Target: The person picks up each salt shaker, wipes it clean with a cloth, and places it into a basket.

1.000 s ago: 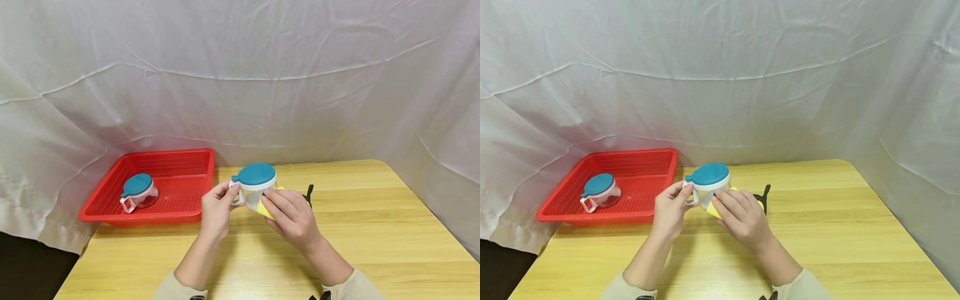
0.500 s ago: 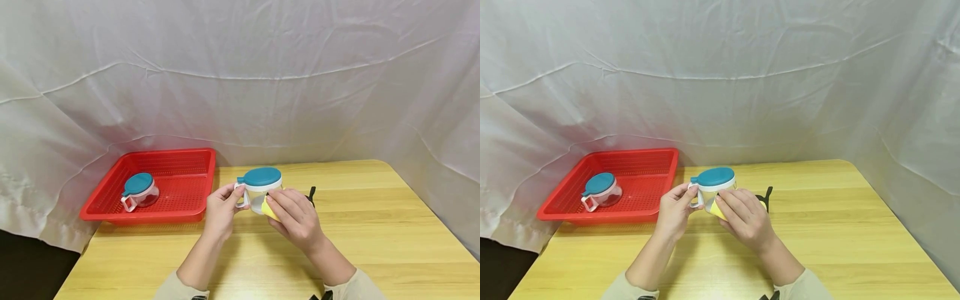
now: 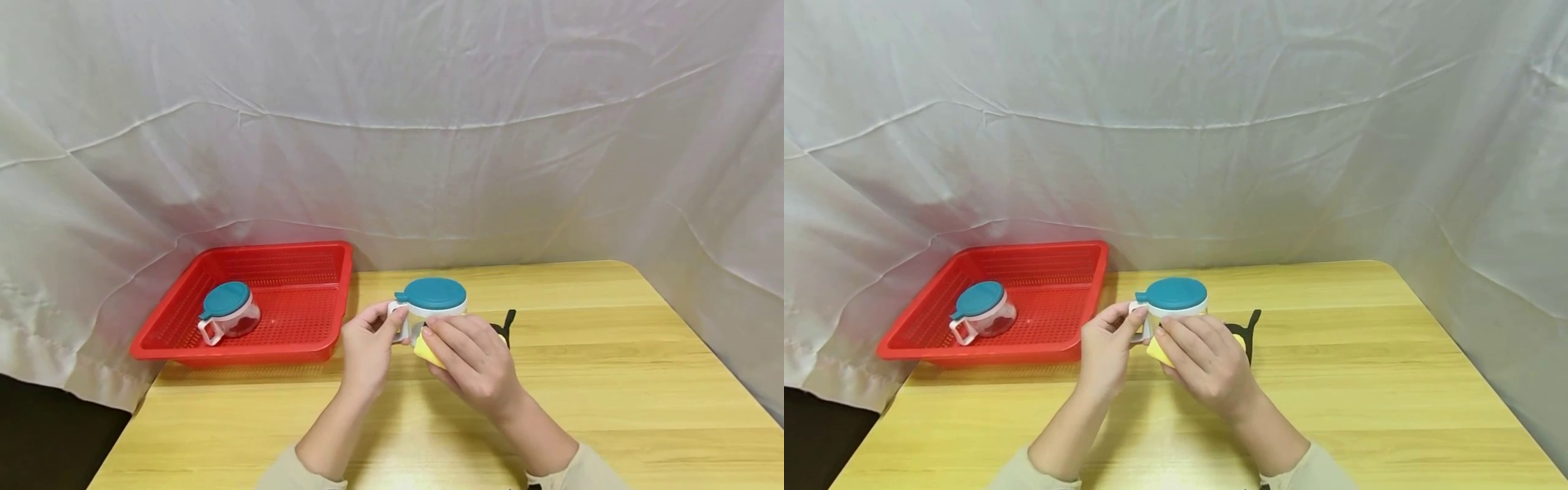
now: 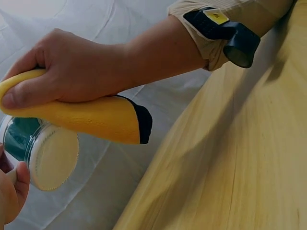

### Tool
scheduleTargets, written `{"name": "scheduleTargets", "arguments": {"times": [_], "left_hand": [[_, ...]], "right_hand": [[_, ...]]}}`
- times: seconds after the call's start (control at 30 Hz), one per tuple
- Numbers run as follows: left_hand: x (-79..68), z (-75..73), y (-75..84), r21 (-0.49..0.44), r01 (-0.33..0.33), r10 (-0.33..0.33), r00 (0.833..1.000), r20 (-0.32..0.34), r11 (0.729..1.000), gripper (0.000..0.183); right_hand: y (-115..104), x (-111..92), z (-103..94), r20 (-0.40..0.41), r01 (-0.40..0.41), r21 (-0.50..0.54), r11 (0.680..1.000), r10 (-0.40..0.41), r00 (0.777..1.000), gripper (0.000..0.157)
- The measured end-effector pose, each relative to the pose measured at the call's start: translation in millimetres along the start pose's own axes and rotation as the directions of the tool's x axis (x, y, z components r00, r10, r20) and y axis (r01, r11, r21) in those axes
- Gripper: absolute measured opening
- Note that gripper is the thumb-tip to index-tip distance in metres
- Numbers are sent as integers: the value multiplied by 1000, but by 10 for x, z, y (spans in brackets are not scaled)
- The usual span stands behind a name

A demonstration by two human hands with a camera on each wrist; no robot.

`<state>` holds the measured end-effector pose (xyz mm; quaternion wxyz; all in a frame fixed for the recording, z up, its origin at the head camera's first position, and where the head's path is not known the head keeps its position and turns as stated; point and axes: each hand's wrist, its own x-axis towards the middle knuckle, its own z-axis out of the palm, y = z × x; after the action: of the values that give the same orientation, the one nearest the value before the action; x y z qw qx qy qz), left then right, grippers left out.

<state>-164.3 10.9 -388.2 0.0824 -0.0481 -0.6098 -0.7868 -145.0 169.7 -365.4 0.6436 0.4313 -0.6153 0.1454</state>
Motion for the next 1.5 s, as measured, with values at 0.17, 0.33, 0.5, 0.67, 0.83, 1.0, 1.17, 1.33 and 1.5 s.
{"name": "scheduleTargets", "arguments": {"times": [0.17,0.33,0.5,0.67,0.83,1.0,1.17,1.33,1.5], "left_hand": [[-29,23,-10,60,-41,40,999,22,997,18],[-34,37,-29,70,-50,48,999,24,996,18],[-20,29,-36,40,-41,41,999,13,998,18],[24,-12,-16,-16,-26,25,999,-36,1000,21],[45,-57,26,-33,-39,36,996,-77,999,21],[24,-38,25,-1,-30,30,999,-16,1000,21],[-30,9,3,50,-31,30,999,22,998,19],[-70,39,-18,59,-67,69,997,-36,996,17],[-46,11,-13,2,-95,95,989,-117,995,22]], "right_hand": [[-12,17,-11,4,-7,-12,1000,7,1000,34],[-12,23,-15,8,-7,-18,1000,7,1000,34],[-19,-8,-13,23,-5,-16,1000,6,1000,34],[-17,-64,9,53,5,-3,1000,-5,999,34],[13,-107,19,62,5,-2,1000,-5,998,34],[78,-91,-26,26,-19,-28,999,20,999,35],[88,-45,-53,3,-30,-50,998,31,1000,35],[25,-32,-25,39,3,-40,999,-2,999,33],[-23,-58,38,104,83,-35,996,-79,991,32]]}}
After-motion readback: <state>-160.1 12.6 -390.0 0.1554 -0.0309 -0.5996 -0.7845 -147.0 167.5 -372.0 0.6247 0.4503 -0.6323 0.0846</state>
